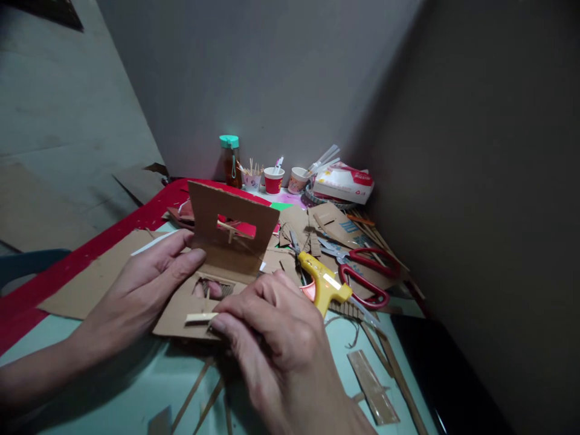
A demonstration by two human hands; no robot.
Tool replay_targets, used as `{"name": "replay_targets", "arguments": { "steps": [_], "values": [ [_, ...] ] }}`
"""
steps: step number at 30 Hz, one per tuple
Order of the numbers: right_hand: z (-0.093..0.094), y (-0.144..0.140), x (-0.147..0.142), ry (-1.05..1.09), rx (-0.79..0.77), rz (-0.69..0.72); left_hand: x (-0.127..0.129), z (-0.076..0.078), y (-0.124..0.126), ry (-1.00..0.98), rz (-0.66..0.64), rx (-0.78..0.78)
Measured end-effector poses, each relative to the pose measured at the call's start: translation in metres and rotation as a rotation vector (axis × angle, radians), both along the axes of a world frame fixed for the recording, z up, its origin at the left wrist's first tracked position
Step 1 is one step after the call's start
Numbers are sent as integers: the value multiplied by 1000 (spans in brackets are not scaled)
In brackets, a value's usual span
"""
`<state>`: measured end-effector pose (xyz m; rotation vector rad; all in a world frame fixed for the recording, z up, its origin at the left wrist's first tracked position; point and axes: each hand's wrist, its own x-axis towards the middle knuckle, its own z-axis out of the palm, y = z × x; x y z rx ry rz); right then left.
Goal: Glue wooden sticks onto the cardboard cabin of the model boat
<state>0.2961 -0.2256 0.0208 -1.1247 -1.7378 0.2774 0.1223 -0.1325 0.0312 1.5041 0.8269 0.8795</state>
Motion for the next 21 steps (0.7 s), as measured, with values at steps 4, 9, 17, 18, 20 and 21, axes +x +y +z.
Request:
{"name": "replay_targets", "arguments": {
  "steps": [4,9,17,18,20,21],
  "values": [
    [-1,1,2,-40,11,-44,0,-1,-5,65,26,61],
    [0,2,2,-48,31,-55,3,1,-8,54,44,11],
    [-1,-3,2,-110,-13,-69,2,2,-8,52,38,-7],
    [-2,-2,2,-113,0,-72,2,2,-8,37,31,-25],
    [-3,-2,2,-122,11,-84,3,1,-7,3,29,-72],
    [-3,-2,1,-123,7,-94,3,1,-6,-7,32,-91]
  ]
}}
